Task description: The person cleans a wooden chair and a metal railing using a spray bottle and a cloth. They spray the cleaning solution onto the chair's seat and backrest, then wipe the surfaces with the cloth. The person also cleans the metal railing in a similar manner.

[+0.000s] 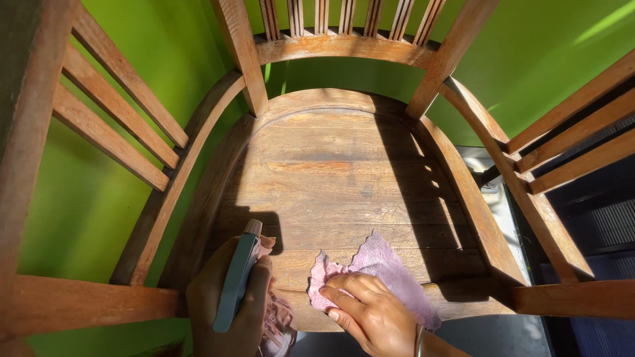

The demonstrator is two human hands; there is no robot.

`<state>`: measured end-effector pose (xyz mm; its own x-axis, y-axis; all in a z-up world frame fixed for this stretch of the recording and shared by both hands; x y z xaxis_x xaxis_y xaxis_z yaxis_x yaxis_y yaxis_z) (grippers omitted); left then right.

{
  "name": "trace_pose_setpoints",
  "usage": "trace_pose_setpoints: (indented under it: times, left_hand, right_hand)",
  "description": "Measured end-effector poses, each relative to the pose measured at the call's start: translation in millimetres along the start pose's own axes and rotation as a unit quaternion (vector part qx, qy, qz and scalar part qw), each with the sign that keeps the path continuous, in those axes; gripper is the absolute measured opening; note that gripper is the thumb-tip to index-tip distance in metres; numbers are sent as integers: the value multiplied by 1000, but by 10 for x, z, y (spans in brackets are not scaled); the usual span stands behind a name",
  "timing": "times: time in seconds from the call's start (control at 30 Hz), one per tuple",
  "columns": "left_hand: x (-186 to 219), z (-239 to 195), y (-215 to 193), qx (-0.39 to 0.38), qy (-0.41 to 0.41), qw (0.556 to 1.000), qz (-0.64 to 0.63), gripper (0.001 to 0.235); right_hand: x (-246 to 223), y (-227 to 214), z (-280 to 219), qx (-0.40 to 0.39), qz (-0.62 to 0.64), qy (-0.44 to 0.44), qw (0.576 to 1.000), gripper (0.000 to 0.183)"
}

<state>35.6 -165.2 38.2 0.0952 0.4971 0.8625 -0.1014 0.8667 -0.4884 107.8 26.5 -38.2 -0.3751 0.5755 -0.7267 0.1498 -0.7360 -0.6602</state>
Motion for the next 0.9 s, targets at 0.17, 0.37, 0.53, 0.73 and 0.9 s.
trace_pose_setpoints:
  times: [0.17, 0.37, 0.53, 0.73, 0.9]
  left_hand:
    - [22, -55, -84, 21, 28, 999, 30, 37]
    - [-133, -112, -196, 42, 2, 999, 14, 20]
    - [-307, -188, -241, 44, -37, 998, 8, 20]
    - [-338, -284, -271, 55, -81, 995, 3, 31]
    - [-403, -304, -294, 59, -86, 994, -20, 19]
  right_hand:
    - [-286, 223, 361, -76, 45, -79, 993, 32]
    - [-282, 639, 660, -196, 1, -155, 968, 33]
    - [-197, 902, 961, -253, -40, -166, 952, 28]
    - [-158, 1194, 1273, -280, -136, -178, 934, 12]
    - [-289, 958, 1153, -235, -49, -205, 949, 20]
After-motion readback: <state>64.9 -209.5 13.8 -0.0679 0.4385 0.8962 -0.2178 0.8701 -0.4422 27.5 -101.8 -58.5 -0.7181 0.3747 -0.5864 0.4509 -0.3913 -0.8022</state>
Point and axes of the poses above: each hand's wrist, its own z-axis towards the middle knuckle, its own y-axis out of the palm, x = y × z, the point moved 8 cm from there along z, towards the middle knuckle, and after that the axes turned 11 degrees about z, right-handed, at the moved point
